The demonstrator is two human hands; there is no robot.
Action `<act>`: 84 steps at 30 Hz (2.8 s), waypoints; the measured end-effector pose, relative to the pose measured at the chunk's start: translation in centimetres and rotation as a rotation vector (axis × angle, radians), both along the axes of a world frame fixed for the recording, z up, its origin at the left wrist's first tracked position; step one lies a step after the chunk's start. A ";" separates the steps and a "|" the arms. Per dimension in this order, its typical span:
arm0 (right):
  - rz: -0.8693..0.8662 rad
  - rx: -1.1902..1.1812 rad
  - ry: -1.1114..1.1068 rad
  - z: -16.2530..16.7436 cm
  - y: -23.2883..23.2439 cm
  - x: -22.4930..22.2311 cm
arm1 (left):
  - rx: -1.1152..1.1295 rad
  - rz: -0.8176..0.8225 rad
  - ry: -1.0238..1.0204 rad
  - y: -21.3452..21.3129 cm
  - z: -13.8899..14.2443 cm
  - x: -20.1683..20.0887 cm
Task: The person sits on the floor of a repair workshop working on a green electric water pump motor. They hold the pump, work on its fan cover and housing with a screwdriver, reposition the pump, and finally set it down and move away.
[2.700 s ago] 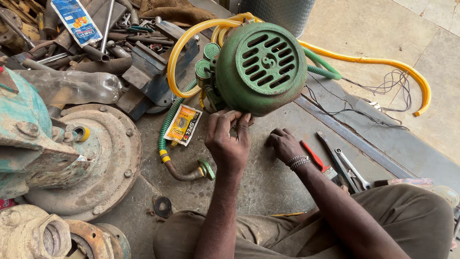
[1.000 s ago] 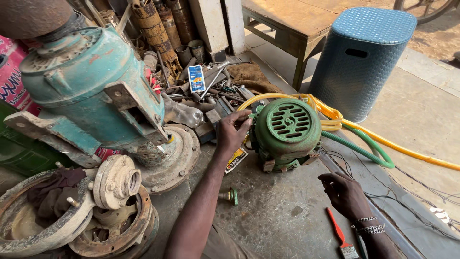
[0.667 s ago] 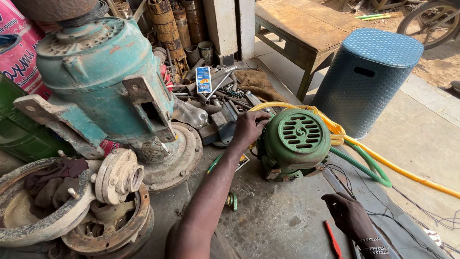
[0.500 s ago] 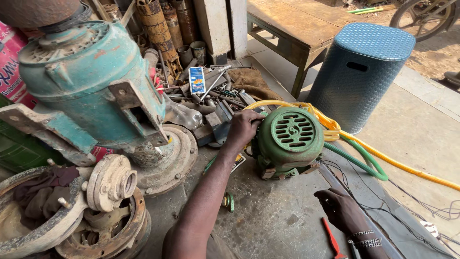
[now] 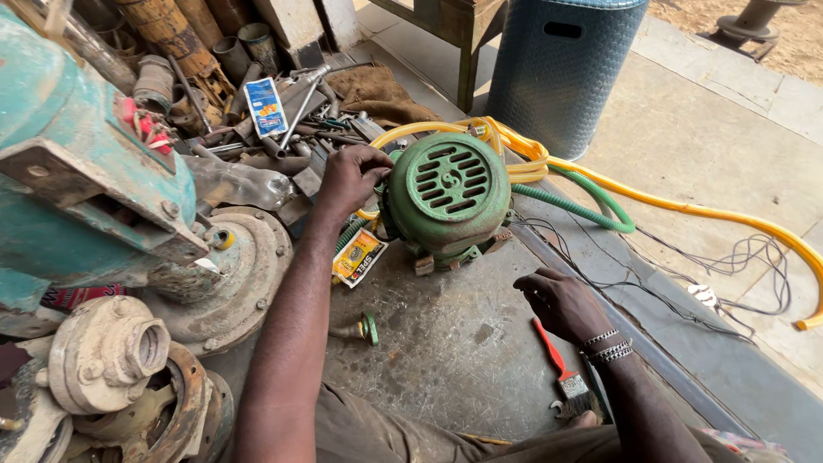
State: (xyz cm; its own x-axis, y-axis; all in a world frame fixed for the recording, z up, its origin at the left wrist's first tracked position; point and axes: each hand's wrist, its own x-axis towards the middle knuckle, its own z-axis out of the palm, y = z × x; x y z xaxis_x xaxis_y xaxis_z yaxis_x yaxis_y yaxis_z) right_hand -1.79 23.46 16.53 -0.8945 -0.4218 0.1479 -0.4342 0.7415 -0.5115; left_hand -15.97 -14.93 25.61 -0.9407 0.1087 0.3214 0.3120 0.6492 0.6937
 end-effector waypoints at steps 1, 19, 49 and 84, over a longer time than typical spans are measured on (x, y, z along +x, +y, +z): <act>0.000 0.007 0.014 -0.1 0.1 0.0 | -0.043 -0.010 -0.002 -0.1 0.1 -0.1; 0.026 -0.011 -0.017 0.8 0.0 -0.1 | 0.320 -0.174 -0.048 -1.5 -3.1 -0.9; 0.037 0.027 -0.031 -0.8 -0.2 -0.2 | 0.344 -0.285 0.030 -2.3 -5.2 -2.4; 0.000 0.043 -0.015 -0.7 0.1 -0.1 | 0.088 -0.131 0.184 -1.1 -2.7 0.2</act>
